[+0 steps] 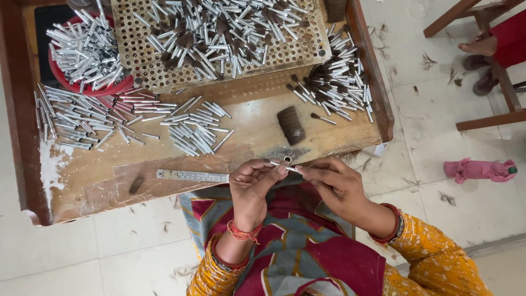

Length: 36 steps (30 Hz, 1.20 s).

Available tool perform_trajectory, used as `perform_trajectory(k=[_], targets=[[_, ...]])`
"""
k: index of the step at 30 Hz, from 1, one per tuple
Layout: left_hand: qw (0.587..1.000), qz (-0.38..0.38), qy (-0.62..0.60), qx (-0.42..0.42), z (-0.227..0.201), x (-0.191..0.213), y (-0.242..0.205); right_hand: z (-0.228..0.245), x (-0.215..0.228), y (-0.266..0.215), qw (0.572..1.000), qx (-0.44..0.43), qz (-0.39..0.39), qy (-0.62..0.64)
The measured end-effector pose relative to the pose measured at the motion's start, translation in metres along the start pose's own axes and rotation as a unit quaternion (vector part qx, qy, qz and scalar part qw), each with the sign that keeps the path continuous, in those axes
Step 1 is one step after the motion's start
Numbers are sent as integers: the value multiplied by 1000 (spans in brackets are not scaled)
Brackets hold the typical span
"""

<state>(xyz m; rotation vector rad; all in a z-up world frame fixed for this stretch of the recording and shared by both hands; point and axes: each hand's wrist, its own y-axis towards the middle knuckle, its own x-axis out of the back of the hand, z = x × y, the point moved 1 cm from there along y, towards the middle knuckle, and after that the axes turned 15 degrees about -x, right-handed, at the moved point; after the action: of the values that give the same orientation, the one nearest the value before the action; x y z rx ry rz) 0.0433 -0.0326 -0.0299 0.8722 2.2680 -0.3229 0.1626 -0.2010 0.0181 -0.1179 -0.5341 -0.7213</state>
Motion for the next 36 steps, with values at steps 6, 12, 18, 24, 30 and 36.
perform_trajectory(k=[6,12,18,24,30,36], targets=[[998,32,30,-44,-2,0,5,-10,4,5,999,-28,11,26],[988,71,109,-79,-8,0,8,-29,22,43,983,-20,-116,-143],[977,126,160,-67,-6,-6,-3,-2,24,45,984,23,-109,-136],[966,164,191,-60,-5,-5,-8,10,12,43,995,-37,76,57],[968,173,179,-32,-1,-3,-11,16,9,43,989,-35,109,97],[972,183,147,-16,2,-4,-13,18,8,40,992,-42,92,78]])
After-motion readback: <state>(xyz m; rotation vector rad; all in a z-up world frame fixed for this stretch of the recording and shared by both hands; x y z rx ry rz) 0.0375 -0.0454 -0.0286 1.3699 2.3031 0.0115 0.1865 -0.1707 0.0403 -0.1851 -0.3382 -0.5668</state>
